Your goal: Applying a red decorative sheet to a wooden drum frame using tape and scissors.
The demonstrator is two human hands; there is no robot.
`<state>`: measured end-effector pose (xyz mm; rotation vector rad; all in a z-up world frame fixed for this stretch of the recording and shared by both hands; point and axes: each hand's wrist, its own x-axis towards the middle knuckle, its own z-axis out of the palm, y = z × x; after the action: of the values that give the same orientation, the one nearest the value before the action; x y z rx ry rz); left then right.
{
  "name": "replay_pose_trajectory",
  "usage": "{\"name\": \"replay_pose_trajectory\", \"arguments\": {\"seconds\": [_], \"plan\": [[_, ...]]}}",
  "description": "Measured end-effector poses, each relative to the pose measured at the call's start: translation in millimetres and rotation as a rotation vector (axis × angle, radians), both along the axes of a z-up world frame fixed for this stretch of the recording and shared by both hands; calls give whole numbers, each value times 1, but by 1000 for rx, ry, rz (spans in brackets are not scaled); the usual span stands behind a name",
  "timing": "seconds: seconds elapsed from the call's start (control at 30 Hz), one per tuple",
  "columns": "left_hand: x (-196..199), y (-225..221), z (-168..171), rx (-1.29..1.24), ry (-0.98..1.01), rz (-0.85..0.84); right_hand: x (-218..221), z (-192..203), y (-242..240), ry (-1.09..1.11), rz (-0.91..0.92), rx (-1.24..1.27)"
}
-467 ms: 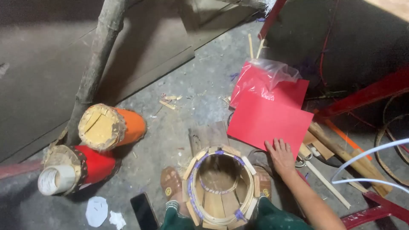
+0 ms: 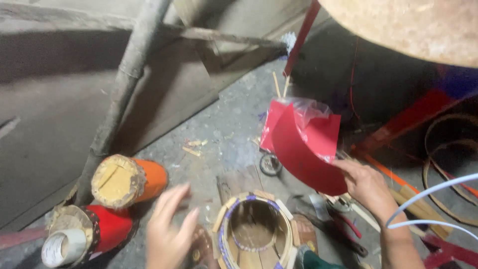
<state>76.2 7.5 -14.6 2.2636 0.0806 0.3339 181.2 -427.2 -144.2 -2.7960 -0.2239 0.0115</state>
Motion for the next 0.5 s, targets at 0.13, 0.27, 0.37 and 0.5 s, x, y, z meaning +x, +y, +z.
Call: {"name": "replay_pose_trajectory", "arguments": {"seconds": [0.13,0.27,0.37,0.5], "plan": [[85,-4,-31,1,454,-97,18,37,43,63,324,63],[121,6,-78,-86,496,-198,26,30,79,166,450,-62],[129,31,-116,-343,569,-191,33,13,95,173,566,72],[96,68,-180,-312,485,-185,37,-15,105,247,493,40]]}}
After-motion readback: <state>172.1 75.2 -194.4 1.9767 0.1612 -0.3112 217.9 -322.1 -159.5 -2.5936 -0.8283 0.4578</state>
